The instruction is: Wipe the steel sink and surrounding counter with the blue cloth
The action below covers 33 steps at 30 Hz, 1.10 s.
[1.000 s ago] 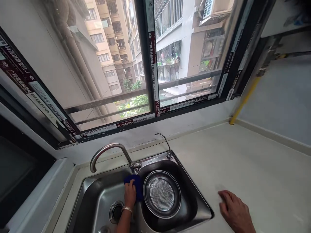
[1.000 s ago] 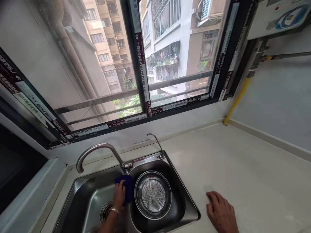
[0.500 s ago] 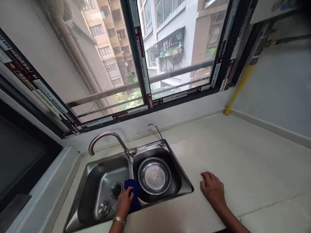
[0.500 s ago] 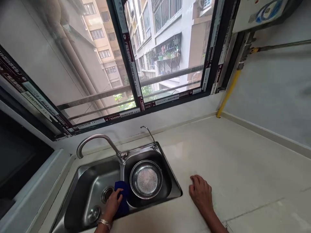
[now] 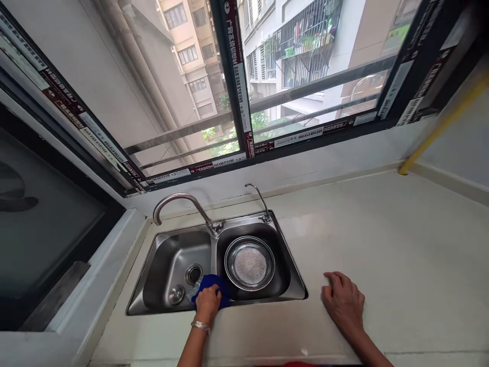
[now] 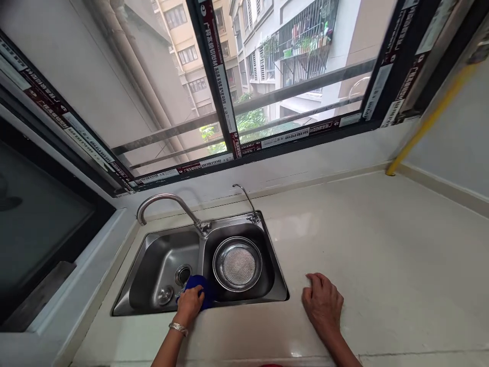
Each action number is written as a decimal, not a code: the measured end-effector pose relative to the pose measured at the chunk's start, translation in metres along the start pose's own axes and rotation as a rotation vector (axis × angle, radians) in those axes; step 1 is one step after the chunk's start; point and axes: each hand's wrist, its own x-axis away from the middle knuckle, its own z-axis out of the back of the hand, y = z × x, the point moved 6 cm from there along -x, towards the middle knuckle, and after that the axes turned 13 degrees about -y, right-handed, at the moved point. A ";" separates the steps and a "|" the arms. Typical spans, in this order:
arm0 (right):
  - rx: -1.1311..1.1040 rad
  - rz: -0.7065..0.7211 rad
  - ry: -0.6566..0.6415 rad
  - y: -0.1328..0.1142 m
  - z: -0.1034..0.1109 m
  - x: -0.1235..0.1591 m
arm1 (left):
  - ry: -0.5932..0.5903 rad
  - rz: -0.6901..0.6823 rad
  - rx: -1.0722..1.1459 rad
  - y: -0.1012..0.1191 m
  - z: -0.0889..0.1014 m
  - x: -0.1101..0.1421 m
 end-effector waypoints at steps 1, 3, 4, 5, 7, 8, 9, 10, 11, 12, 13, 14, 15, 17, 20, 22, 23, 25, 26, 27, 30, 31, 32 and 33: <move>-0.009 -0.001 -0.005 -0.001 0.001 0.000 | -0.012 -0.009 0.008 0.006 0.000 0.003; -0.028 -0.003 -0.022 -0.003 0.004 -0.002 | -0.038 -0.041 0.029 0.022 -0.002 0.009; -0.038 -0.006 -0.031 -0.003 0.005 -0.002 | -0.052 -0.058 0.043 0.032 -0.005 0.012; -0.048 -0.012 -0.037 -0.004 0.006 -0.003 | -0.062 -0.078 0.059 0.042 -0.008 0.016; -0.068 -0.024 -0.041 -0.004 0.007 -0.004 | -0.070 -0.117 0.094 0.064 -0.017 0.025; -0.078 -0.025 -0.039 -0.005 0.007 -0.005 | -0.068 -0.134 0.110 0.075 -0.022 0.030; -0.089 -0.021 -0.037 -0.005 0.007 -0.005 | -0.061 -0.147 0.125 0.086 -0.027 0.035; -0.102 -0.013 -0.034 -0.005 0.006 -0.004 | -0.053 -0.155 0.140 0.095 -0.033 0.040; -0.117 -0.004 -0.030 -0.006 0.006 -0.004 | -0.044 -0.158 0.155 0.103 -0.038 0.044; -0.133 0.002 -0.027 -0.006 0.005 -0.004 | -0.039 -0.159 0.172 0.111 -0.043 0.048; -0.151 0.005 -0.027 -0.006 0.004 -0.003 | -0.036 -0.161 0.192 0.118 -0.048 0.051; -0.173 0.004 -0.031 -0.005 0.003 -0.003 | -0.036 -0.168 0.215 0.126 -0.051 0.054; -0.203 0.001 -0.041 -0.004 0.002 -0.004 | -0.038 -0.182 0.241 0.134 -0.054 0.056; -0.293 -0.013 -0.069 -0.001 0.000 -0.006 | -0.043 -0.216 0.300 0.152 -0.059 0.059; -0.537 -0.010 -0.134 0.007 0.002 -0.009 | -0.051 -0.264 0.408 0.184 -0.064 0.060; -0.780 -0.027 -0.216 0.014 0.006 -0.007 | -0.063 -0.301 0.493 0.209 -0.067 0.060; -0.921 -0.057 -0.288 0.016 0.007 -0.005 | -0.072 -0.323 0.536 0.221 -0.068 0.060; -1.206 -0.158 -0.496 0.017 0.007 0.005 | -0.089 -0.373 0.613 0.246 -0.068 0.062; -1.332 -0.204 -0.618 0.015 0.006 0.012 | -0.098 -0.400 0.642 0.258 -0.067 0.064; -1.432 -0.241 -0.723 0.011 0.006 0.018 | -0.107 -0.428 0.664 0.269 -0.066 0.067; -1.571 -0.301 -0.779 0.009 0.010 0.026 | -0.106 -0.561 0.646 0.296 -0.059 0.081; -1.582 -0.313 -0.724 0.011 0.011 0.024 | -0.098 -0.632 0.609 0.304 -0.058 0.087; -1.590 -0.326 -0.664 0.015 0.011 0.021 | -0.096 -0.708 0.563 0.310 -0.060 0.091; -1.603 -0.331 -0.618 0.018 0.012 0.018 | -0.098 -0.769 0.518 0.315 -0.064 0.094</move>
